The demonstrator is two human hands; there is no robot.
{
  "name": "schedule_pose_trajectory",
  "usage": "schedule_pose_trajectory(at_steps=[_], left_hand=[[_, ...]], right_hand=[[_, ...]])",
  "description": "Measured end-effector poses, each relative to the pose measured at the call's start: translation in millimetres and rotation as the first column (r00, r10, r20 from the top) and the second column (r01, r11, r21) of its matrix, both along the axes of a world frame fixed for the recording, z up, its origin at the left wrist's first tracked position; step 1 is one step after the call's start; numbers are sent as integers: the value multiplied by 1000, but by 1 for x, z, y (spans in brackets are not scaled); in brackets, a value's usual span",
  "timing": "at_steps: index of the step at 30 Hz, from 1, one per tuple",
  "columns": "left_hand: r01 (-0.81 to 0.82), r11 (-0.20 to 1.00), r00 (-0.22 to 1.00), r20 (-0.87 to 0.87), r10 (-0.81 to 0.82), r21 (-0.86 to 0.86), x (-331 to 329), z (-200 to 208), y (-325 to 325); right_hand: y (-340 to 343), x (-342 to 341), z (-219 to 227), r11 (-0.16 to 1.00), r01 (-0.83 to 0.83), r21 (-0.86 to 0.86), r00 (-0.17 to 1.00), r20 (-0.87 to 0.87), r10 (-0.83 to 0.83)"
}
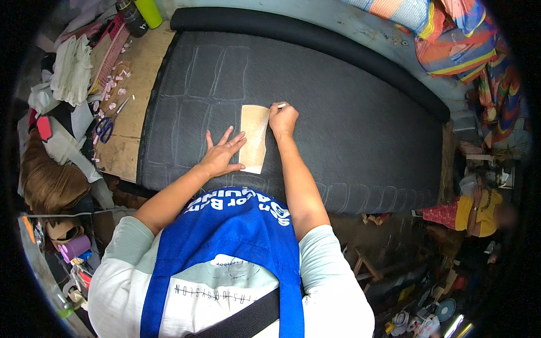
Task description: The person uses a small rectangular template and a white marking tool to draw repeated rectangular outlines on a large black fabric roll. They reposition the template multiple times and trace its edges to create a grid of marked sections on the fabric surface.
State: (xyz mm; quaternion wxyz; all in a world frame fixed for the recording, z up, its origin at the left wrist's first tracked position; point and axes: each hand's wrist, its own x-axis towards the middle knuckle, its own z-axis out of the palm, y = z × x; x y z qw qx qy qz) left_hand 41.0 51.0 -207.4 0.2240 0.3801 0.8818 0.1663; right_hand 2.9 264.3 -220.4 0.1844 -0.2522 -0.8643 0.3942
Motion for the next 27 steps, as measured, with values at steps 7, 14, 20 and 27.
schedule_pose_trajectory(at_steps=[7,14,20,27], left_hand=[[-6,1000,1000,-11,6,14,1,-1,0],[-10,1000,999,-34,11,16,2,-5,-1],[6,1000,998,-56,-6,0,1,-6,-1],[25,999,999,-35,-26,-27,0,-2,0]], right_hand=[[-14,40,-6,922,-194,336,980,36,194],[-46,167,18,812,-528,251,846,243,475],[-59,149,12,730,-683,-11,728,66,682],[-37,161,26,821,-548,160,826,257,501]])
